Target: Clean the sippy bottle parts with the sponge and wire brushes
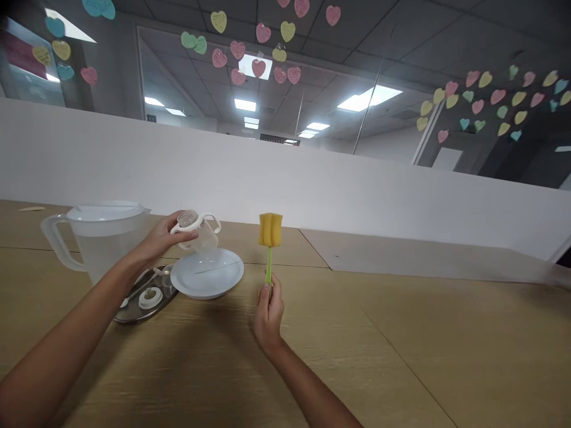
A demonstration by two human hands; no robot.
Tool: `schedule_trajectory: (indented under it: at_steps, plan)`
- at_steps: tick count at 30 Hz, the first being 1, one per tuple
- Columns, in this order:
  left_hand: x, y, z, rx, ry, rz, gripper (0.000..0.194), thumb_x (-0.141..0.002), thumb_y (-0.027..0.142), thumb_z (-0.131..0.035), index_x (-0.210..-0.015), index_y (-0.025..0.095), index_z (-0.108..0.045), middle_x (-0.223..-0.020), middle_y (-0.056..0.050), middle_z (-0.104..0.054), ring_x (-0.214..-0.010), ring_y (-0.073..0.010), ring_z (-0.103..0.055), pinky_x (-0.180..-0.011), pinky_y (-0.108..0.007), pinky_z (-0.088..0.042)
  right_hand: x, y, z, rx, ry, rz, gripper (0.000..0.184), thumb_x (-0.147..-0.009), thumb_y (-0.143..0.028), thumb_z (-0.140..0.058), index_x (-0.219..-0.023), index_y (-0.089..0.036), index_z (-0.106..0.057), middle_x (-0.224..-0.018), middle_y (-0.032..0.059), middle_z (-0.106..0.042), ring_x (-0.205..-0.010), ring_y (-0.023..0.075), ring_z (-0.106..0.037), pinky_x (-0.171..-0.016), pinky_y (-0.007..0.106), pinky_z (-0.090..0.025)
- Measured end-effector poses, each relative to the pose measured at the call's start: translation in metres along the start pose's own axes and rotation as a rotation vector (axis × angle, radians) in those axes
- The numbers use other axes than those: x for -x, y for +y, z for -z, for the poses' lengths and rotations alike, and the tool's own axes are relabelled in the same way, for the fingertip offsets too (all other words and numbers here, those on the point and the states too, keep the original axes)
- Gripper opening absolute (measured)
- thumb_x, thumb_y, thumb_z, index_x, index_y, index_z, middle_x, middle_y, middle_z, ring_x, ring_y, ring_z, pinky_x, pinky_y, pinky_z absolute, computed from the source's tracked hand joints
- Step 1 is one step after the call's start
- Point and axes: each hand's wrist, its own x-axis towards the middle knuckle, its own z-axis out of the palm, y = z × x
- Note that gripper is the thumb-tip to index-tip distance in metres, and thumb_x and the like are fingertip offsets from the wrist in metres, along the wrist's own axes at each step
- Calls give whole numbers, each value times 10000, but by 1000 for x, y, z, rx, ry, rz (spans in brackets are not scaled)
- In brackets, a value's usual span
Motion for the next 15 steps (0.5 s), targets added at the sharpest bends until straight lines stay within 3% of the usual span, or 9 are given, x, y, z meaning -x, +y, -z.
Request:
schedule_trajectory:
  at_steps: [3,6,9,15]
  plan:
    - [-3,-10,-9,-209,56,-39,568,-654,422,-708,-1145,174,-568,-1085,-54,-638,-984,-224,-575,-832,-297,-462,3,-3,2,36,-72,108,418,-905,-453,-373,-1148,-171,-562,-696,18,-529,-618,149,-496,-548,244,-399]
    - [-4,-19,-15,-566,42,-228,505,-672,350,-711,-1144,200,-611,-1054,-65,-624,-989,-240,-540,-881,-350,-437,4,-8,3,110,-226,210,358,-894,-398,-410,-1085,-188,-630,-784,57,-617,-719,184,-576,-651,271,-442]
    - [-4,-25,-16,-768,61,-389,438,-708,231,-672,-1142,192,-623,-1004,-79,-594,-988,-248,-509,-915,-382,-413,2,-11,2,191,-329,235,356,-897,-357,-402,-1083,-182,-650,-730,43,-638,-613,169,-565,-620,266,-431]
    - [-1,-29,-18,-951,-10,-454,433,-729,63,-572,-1137,205,-598,-1070,-97,-519,-979,-237,-521,-822,-351,-471,-5,-11,3,373,-358,231,386,-880,-334,-382,-1044,-165,-687,-552,7,-577,-465,139,-480,-529,247,-362]
